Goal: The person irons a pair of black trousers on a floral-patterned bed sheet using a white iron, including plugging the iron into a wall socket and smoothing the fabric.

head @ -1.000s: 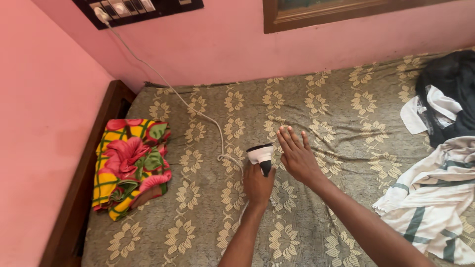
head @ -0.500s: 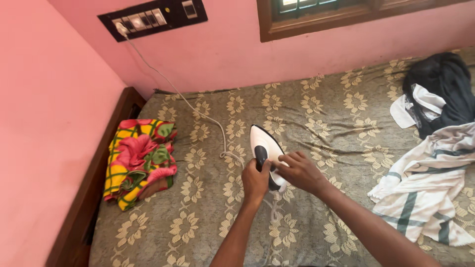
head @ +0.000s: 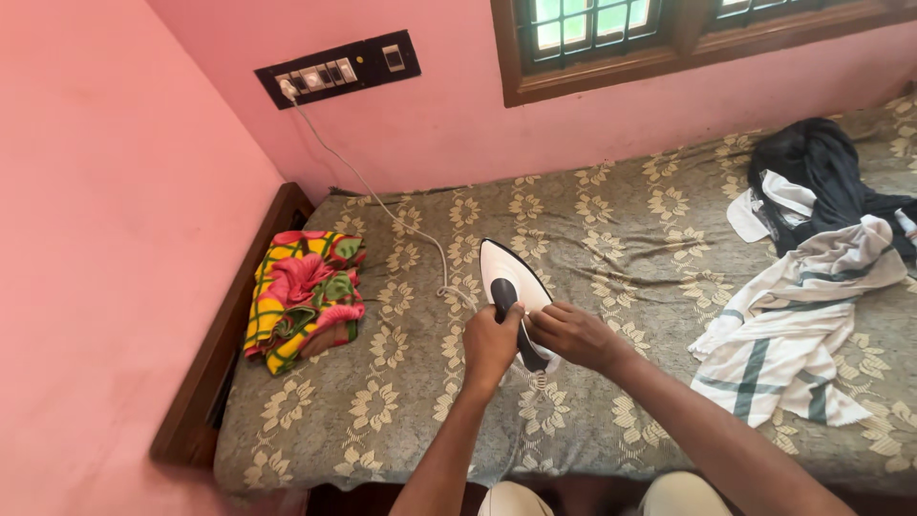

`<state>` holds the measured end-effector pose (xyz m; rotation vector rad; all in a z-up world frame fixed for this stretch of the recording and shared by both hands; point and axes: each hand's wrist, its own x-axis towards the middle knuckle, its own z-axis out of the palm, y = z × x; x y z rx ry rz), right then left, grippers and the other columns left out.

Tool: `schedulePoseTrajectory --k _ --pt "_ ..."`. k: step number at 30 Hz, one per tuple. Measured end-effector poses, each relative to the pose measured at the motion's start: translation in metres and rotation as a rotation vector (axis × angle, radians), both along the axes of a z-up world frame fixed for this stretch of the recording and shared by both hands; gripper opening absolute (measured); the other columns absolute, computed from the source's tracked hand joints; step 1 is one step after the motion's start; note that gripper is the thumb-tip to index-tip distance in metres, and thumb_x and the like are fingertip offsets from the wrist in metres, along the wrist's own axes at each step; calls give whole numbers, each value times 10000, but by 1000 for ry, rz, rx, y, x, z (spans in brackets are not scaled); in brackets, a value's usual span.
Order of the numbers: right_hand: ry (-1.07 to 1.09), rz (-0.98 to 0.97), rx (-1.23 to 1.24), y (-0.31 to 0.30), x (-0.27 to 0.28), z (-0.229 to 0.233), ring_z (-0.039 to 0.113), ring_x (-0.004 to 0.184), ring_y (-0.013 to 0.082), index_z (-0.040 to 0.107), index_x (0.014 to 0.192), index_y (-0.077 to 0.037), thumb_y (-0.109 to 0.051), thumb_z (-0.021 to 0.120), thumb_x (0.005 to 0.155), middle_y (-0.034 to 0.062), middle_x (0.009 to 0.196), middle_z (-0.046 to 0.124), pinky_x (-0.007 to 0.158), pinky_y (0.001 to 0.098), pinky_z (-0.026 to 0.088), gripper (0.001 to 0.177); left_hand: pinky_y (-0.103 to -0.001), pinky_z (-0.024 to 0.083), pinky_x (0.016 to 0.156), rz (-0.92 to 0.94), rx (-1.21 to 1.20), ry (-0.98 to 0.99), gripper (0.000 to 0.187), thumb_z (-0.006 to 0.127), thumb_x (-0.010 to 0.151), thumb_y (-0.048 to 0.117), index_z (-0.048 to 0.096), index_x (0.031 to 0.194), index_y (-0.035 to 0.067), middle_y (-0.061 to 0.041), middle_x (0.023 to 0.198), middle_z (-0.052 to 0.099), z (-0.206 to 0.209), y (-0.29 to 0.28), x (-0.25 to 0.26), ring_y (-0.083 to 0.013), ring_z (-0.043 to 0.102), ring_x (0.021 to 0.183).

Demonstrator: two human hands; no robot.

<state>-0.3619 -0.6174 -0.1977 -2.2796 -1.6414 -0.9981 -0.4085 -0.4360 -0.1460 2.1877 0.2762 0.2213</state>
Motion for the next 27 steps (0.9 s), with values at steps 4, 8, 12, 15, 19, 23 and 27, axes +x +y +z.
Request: schedulePoseTrajectory --k 4,8,12,15,19,23,27 --pt "-48 42 18 2 -9 1 612 850 185 651 1048 -20 -86 659 844 55 984 603 807 333 531 215 -387 590 609 5 -115 63 456 686 914 401 728 868 -51 -189 763 750 12 -1 -19 -302 767 659" --pt "-65 19 70 3 -24 9 617 842 198 651 1078 15 -98 659 800 69 967 600 808 342 536 300 -314 592 474 9 -261 27 417 715 903 350 720 869 -66 -152 748 747 19 -2 -31 -224 740 572" --pt "-87 -15 73 6 -39 11 619 844 192 644 1098 12 -92 662 820 58 938 594 812 337 536 297 -321 548 466 -10 -305 31 398 719 916 320 745 851 -72 -181 700 732 20 1 -45 -222 695 516" --pt "-78 -53 36 7 -50 9 621 847 195 638 1152 20 -89 658 834 61 941 602 807 338 535 337 -323 561 456 -48 -395 -14 374 726 916 285 733 842 -82 -145 706 731 18 4 -53 -209 695 524" --pt "14 -51 14 7 -65 1 639 926 220 589 1336 25 -99 650 846 92 1069 643 860 360 539 510 -305 570 482 -42 -229 33 367 699 932 304 734 920 -61 -154 730 742 19 12 -68 -210 726 550" --pt "250 -21 293 -6 -89 -16 642 1068 291 570 1395 -78 -228 678 953 115 1153 637 939 406 529 478 -307 625 527 -123 -196 63 377 730 879 255 690 1101 -47 -154 911 749 6 28 -91 -213 762 677" --pt "676 -105 656 -10 -99 -28 407 1445 392 341 1561 -38 -424 578 1014 246 1550 431 1167 509 360 711 -314 637 564 -252 -176 40 384 743 873 201 672 1138 -67 -185 934 747 -5 52 -99 -218 769 721"
